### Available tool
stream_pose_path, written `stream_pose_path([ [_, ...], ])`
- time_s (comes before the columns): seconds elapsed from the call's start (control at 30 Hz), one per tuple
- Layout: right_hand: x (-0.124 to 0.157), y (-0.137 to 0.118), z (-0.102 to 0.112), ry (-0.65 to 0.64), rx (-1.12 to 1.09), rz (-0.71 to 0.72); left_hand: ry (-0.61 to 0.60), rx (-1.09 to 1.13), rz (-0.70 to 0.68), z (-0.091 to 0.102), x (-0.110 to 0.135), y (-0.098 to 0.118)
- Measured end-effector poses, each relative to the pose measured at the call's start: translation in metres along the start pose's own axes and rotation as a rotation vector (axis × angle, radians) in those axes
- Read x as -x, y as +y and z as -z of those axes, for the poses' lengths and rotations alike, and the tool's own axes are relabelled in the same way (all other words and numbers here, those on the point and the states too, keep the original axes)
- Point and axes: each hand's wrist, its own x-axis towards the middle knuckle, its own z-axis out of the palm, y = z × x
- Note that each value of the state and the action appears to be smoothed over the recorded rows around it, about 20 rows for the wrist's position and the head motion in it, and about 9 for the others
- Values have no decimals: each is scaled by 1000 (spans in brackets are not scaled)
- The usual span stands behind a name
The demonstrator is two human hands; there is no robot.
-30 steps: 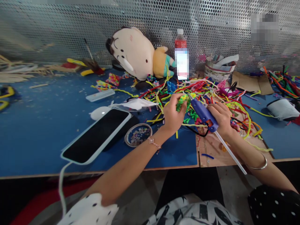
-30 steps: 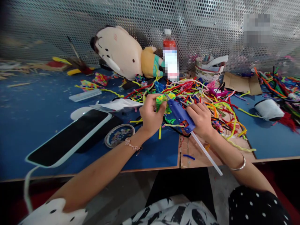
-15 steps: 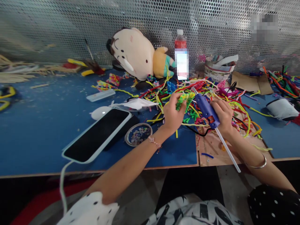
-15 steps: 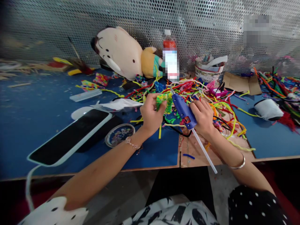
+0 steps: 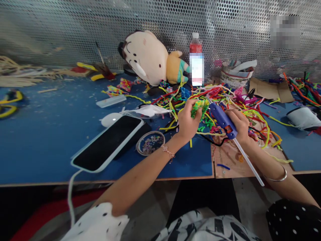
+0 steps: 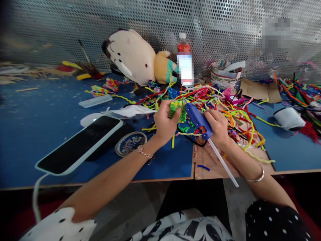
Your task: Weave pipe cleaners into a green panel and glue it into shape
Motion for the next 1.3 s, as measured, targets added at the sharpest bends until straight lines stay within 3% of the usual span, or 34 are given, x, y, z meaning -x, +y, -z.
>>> stream_pose_path([
  [0.2,1,1,4,-33,-109,-57,5,19,14,-1,0,0],
  [0.8,-1,0,-2,65,-150,-224,9,-2,40,-3,1,-6],
  [1.3,-3,-1,-1,20,-166,-236,-4,17,20,-4,0,-8],
])
